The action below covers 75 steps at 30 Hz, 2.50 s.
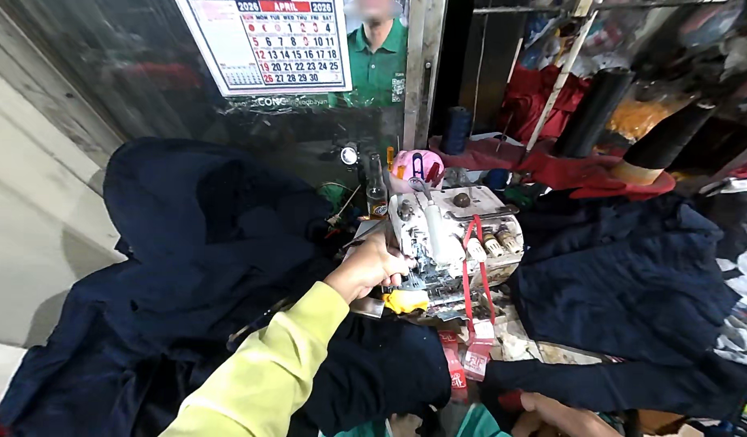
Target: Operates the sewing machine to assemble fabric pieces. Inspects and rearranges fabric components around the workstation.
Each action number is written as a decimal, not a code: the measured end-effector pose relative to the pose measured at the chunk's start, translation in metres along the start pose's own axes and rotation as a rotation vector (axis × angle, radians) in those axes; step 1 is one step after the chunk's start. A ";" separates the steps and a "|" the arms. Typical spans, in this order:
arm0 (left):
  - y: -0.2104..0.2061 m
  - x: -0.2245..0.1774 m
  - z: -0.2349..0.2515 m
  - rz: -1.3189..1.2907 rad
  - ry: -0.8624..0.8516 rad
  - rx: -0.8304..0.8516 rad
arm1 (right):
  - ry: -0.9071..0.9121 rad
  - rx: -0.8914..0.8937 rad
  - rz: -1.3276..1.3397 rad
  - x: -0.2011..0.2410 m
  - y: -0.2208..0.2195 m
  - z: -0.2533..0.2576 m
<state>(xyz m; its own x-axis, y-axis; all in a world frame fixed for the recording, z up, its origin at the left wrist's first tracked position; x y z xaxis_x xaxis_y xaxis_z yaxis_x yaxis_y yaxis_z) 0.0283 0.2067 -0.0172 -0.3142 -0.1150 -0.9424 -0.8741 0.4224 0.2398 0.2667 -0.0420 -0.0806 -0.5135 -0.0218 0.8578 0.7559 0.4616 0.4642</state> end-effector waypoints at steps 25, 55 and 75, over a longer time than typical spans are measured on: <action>0.008 0.001 -0.025 0.288 -0.043 -0.280 | 0.578 -1.137 -0.629 0.151 0.072 0.125; 0.095 0.010 -0.068 0.693 -0.001 -0.448 | 0.601 -1.350 -0.556 0.144 0.075 0.127; 0.137 0.036 -0.093 0.854 -0.116 -0.423 | 0.380 -0.646 -0.128 0.071 0.016 0.084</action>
<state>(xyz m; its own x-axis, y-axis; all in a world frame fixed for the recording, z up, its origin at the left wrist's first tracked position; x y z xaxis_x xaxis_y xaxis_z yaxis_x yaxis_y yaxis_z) -0.1378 0.1765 0.0032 -0.8884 0.1807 -0.4219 -0.4352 -0.0392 0.8995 0.2087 0.0384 -0.0309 -0.5266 -0.3979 0.7513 0.8473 -0.1732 0.5021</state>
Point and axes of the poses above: each hand's wrist, its own z-axis towards the middle knuckle, its own y-axis out of the back of the hand, x = y × z, the point moved 9 cm from there along z, towards the middle knuckle, and after that the axes turned 7 degrees about z, right-handed, at the moved point
